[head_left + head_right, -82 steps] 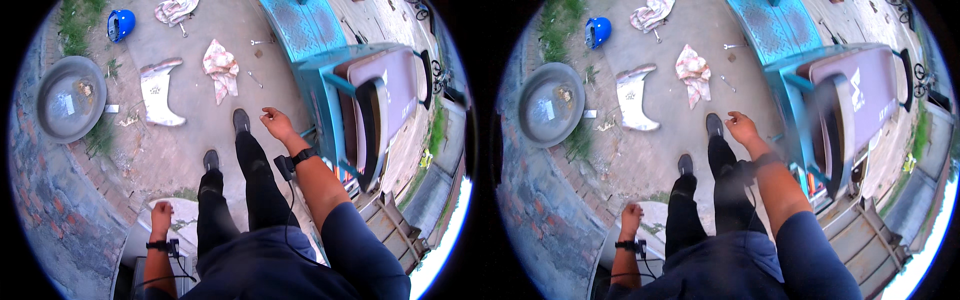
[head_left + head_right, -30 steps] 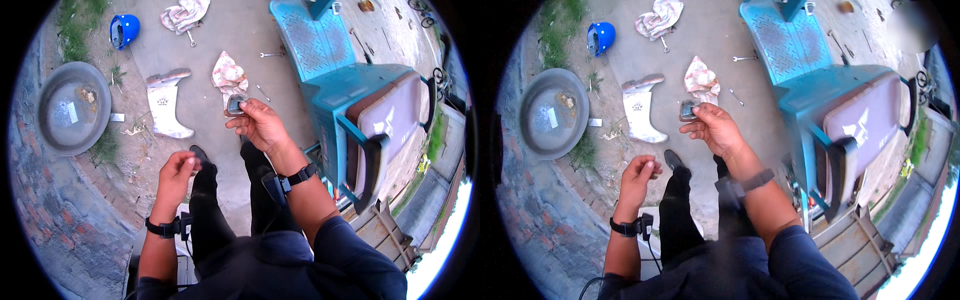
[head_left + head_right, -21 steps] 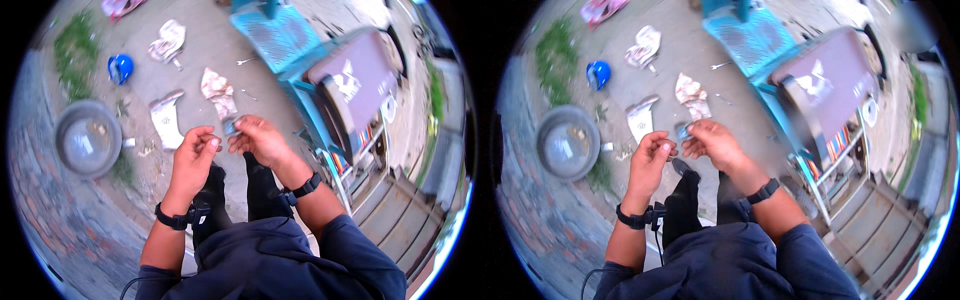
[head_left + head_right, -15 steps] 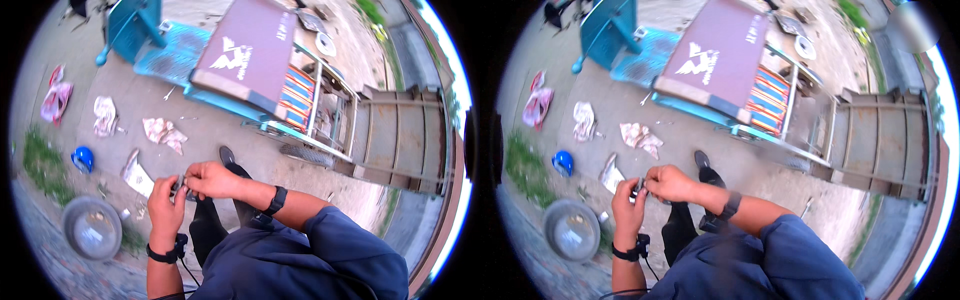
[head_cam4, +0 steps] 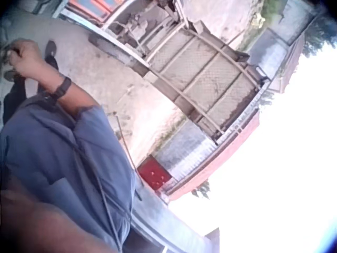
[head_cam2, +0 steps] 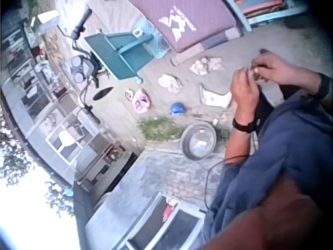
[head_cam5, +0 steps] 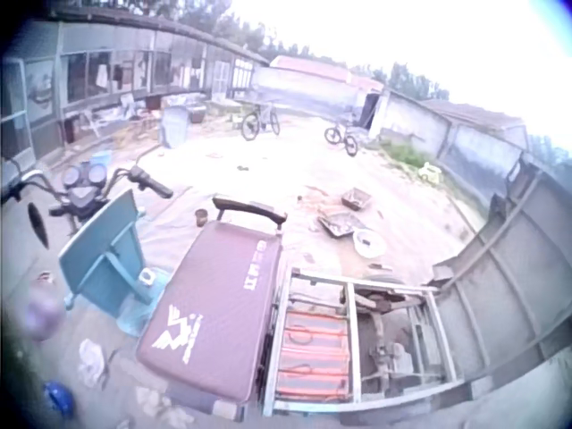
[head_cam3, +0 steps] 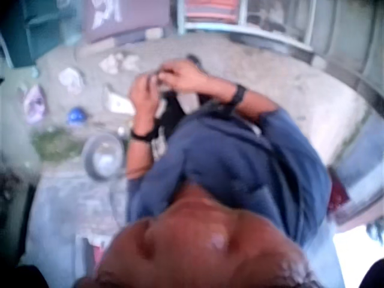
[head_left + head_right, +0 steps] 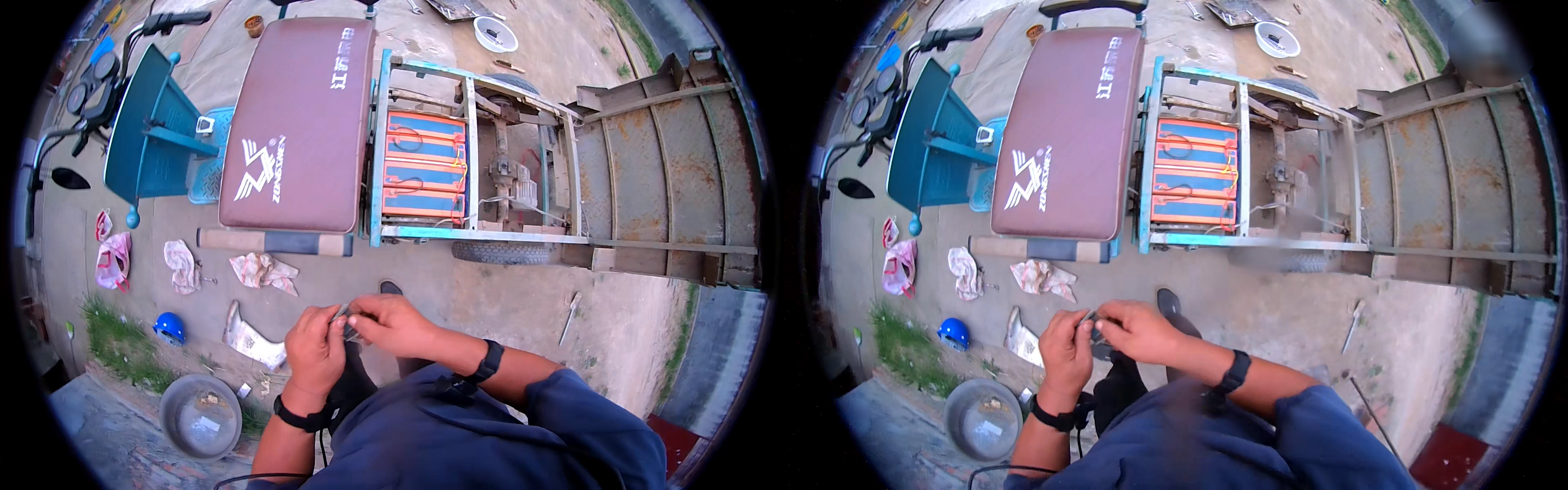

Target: The person removes the cargo bed of a blue three-wheeled vehicle, then lifts the seat to access the battery compartment. They handle a small metal part and connect wires to the batteries before closing the seat.

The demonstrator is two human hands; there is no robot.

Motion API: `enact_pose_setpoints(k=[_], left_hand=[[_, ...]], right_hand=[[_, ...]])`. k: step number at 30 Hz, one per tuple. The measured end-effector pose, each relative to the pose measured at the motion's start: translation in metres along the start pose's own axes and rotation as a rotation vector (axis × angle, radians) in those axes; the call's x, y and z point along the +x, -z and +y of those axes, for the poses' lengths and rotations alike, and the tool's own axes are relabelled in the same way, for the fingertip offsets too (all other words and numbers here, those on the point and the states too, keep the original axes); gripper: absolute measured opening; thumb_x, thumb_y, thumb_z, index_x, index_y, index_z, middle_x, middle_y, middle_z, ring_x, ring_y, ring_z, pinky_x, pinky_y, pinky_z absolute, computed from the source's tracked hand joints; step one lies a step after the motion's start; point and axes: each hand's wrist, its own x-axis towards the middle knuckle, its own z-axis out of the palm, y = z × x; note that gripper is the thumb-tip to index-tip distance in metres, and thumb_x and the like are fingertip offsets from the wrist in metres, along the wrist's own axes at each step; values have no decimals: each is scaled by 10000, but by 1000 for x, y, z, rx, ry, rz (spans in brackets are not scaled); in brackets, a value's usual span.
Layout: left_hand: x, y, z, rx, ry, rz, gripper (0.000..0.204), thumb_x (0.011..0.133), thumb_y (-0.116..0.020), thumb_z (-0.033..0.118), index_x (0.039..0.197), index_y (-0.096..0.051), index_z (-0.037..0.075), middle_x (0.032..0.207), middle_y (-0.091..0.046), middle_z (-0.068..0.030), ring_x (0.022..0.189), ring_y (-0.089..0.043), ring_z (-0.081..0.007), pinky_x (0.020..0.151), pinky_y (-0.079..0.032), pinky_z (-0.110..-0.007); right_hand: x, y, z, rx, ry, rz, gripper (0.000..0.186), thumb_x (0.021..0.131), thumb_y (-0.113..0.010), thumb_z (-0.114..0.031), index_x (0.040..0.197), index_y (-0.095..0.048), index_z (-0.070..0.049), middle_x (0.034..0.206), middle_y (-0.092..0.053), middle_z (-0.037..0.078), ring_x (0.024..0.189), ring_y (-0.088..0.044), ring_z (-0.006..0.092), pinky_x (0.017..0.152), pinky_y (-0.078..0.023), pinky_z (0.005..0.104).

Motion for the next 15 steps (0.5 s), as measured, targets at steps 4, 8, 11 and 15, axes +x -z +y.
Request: enact_pose_setpoints(k=[4, 8, 11, 15], left_hand=[[58, -42, 42, -80, -44, -95, 60, 888, -633, 57, 937, -653, 27, 777, -617, -125, 674, -615, -309, 595, -485, -377], [109, -68, 70, -101, -50, -227, 73, 918, -617, 101, 933, -648, 37, 781, -601, -128, 695, -612, -317, 611, -481, -384], [157, -78, 76, 20, -160, -349, 93, 924, -631, 121, 959, -662, 41, 816, -605, -138, 736, -623, -312, 633, -487, -378], [236, -85, 60, 49, -226, -334, 138, 938, -622, 157, 1000, -672, 45, 858, -626, -140, 775, -636, -304, 686, -507, -364]], right_hand=[[-14, 64, -13, 165, -2, 165, 164, 956, -574, -151, 894, -593, -1, 694, -599, 72, 617, -594, 129, 581, -478, 303], [-18, 107, -16, 308, -49, 235, 165, 989, -556, -171, 930, -587, -20, 755, -596, 17, 625, -587, 91, 584, -484, 259], [-2, 137, -17, 451, -89, 257, 198, 1011, -524, -226, 1023, -594, -41, 800, -627, 21, 649, -617, 95, 588, -486, 239], [26, 178, -33, 465, -106, 308, 308, 1035, -489, -312, 1153, -594, -48, 865, -647, 46, 696, -648, 124, 629, -495, 240]])
